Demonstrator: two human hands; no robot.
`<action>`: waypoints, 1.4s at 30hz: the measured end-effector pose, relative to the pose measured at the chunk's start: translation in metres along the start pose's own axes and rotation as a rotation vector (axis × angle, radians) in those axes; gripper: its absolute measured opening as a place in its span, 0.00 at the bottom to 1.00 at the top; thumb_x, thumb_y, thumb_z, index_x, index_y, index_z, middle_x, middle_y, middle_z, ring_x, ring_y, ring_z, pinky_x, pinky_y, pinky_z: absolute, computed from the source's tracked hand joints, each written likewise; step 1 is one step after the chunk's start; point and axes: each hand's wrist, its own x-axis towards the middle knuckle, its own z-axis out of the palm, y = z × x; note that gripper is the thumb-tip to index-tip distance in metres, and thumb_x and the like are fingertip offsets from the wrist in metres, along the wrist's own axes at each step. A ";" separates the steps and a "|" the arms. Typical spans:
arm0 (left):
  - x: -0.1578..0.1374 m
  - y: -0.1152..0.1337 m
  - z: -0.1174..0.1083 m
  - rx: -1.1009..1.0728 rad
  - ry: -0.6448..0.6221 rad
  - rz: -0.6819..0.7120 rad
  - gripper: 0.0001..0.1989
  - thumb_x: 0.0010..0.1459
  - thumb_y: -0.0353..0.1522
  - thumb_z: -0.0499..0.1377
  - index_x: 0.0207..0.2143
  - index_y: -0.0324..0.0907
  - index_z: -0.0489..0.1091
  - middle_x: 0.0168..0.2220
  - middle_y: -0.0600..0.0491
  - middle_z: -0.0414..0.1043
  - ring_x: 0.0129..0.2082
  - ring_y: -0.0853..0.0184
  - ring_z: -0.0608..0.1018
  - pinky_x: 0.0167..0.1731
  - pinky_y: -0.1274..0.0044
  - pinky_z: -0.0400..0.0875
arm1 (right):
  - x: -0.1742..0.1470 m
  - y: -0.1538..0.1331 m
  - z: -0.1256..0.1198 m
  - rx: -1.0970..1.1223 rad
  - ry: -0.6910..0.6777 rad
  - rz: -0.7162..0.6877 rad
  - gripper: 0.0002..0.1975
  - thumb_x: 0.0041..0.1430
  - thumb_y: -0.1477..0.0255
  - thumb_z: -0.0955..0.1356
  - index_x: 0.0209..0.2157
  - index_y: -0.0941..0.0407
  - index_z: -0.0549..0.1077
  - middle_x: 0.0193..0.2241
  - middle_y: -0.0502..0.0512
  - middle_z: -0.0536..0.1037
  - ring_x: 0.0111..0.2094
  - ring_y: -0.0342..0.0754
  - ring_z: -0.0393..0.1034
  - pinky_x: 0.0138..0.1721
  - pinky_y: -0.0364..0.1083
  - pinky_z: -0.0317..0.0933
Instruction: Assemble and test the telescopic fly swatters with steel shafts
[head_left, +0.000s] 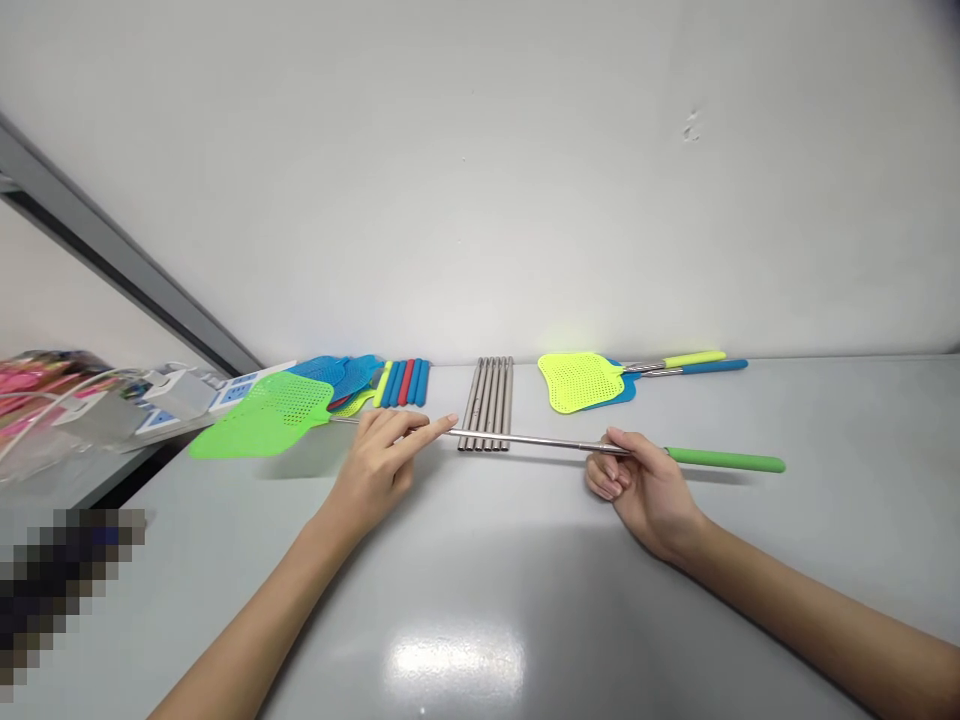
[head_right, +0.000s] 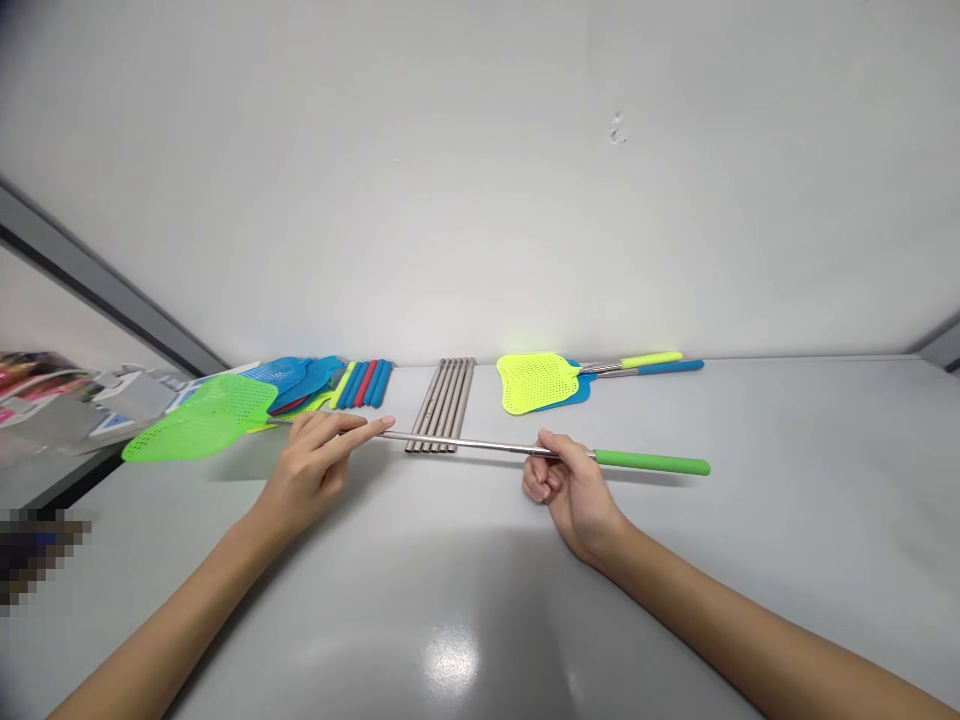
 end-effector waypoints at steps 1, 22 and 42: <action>0.000 0.001 0.000 -0.012 -0.004 -0.008 0.26 0.50 0.18 0.44 0.49 0.48 0.59 0.33 0.51 0.66 0.34 0.68 0.66 0.35 0.72 0.56 | 0.000 0.000 0.000 0.001 -0.009 0.014 0.20 0.50 0.70 0.62 0.08 0.58 0.59 0.09 0.46 0.51 0.14 0.39 0.49 0.19 0.43 0.42; 0.006 0.033 0.002 -0.167 -0.041 -0.046 0.20 0.54 0.21 0.46 0.48 0.42 0.59 0.42 0.48 0.66 0.40 0.67 0.68 0.40 0.71 0.59 | 0.000 0.000 -0.005 -0.026 -0.101 0.059 0.19 0.52 0.66 0.61 0.11 0.58 0.61 0.11 0.47 0.56 0.16 0.41 0.52 0.20 0.44 0.45; 0.007 0.065 0.005 -0.334 -0.120 0.104 0.19 0.54 0.23 0.48 0.48 0.44 0.60 0.41 0.49 0.68 0.40 0.67 0.69 0.39 0.73 0.64 | 0.001 -0.003 -0.003 0.002 -0.086 0.092 0.17 0.52 0.66 0.61 0.13 0.57 0.61 0.12 0.48 0.57 0.17 0.42 0.52 0.22 0.44 0.46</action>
